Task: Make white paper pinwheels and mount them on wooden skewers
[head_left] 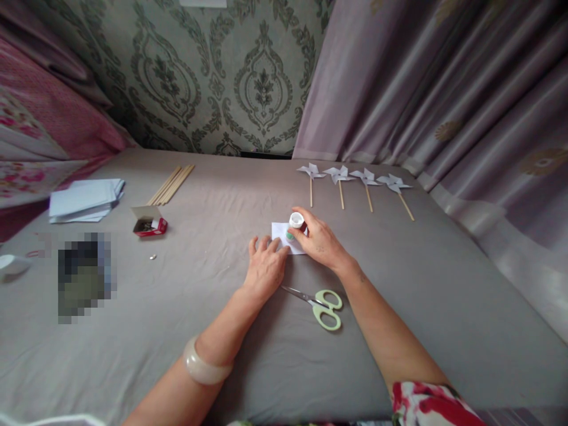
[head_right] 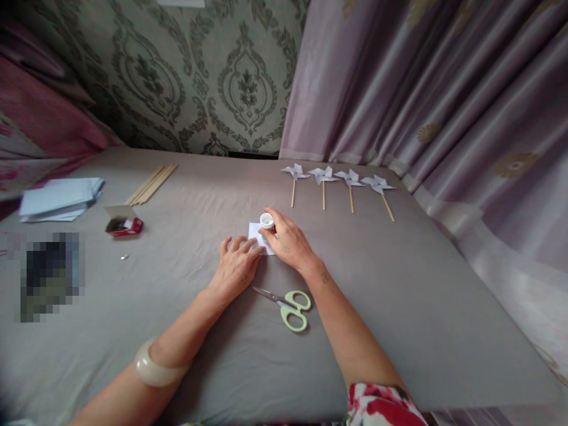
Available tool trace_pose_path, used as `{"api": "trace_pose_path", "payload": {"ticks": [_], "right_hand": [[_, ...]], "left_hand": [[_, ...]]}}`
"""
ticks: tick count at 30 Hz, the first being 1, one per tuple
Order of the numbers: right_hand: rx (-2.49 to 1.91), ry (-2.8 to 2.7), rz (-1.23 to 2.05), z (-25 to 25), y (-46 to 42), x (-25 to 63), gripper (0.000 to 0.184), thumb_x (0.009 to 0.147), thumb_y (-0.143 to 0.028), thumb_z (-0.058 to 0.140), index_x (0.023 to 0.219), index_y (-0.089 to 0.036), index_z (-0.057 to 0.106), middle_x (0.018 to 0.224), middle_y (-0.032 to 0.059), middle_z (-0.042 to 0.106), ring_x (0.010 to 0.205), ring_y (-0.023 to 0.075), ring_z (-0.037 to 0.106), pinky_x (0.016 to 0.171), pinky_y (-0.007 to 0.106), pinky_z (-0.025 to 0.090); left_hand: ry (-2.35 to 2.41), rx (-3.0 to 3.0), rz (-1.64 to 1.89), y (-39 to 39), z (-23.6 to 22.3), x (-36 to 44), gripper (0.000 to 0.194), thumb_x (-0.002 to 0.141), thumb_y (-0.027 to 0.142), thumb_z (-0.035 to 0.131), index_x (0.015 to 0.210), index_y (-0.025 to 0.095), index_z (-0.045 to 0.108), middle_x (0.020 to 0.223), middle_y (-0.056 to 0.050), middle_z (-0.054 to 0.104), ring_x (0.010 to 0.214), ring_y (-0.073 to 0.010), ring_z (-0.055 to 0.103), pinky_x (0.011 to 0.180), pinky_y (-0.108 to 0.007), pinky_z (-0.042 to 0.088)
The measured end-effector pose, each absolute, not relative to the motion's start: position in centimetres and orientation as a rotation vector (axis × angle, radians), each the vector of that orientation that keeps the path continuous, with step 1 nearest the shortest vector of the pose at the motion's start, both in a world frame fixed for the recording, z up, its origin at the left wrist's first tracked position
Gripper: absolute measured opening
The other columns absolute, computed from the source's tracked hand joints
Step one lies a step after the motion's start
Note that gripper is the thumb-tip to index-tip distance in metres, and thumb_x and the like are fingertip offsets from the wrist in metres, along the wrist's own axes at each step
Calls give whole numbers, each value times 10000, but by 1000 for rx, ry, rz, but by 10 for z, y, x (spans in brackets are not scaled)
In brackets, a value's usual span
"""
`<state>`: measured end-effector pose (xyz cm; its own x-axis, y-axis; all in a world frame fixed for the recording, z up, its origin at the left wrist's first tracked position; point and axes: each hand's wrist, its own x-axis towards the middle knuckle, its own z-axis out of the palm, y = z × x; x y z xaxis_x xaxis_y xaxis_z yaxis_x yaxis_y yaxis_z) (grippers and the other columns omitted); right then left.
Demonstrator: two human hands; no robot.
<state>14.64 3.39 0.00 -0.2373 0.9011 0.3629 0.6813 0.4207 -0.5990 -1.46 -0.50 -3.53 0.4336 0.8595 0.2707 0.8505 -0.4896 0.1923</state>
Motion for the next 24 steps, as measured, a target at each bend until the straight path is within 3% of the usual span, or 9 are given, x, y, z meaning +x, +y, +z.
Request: {"api": "trace_pose_path", "payload": {"ticks": [8,24], "right_hand": [[-1408,-2054,453,0,31,147,457,818,-199,568,1260,-189,451,998,87,668,808,212,639,741,319,479],[-1509,-2048,409,5,33,138,420,835,-198,507,1244,-159,421,1029,144,664,915,276,639,786,377,480]], "left_hand": [[1579,2625,390,-7,-31,-14,367,891,155,382,1165,284,589,1300,-56,548,1218,-297,420,1042,-571,236],[1580,2662,312,-7,-27,-13,388,885,162,399,1181,311,600,1270,-85,553,1211,-306,434,1053,-592,206]]}}
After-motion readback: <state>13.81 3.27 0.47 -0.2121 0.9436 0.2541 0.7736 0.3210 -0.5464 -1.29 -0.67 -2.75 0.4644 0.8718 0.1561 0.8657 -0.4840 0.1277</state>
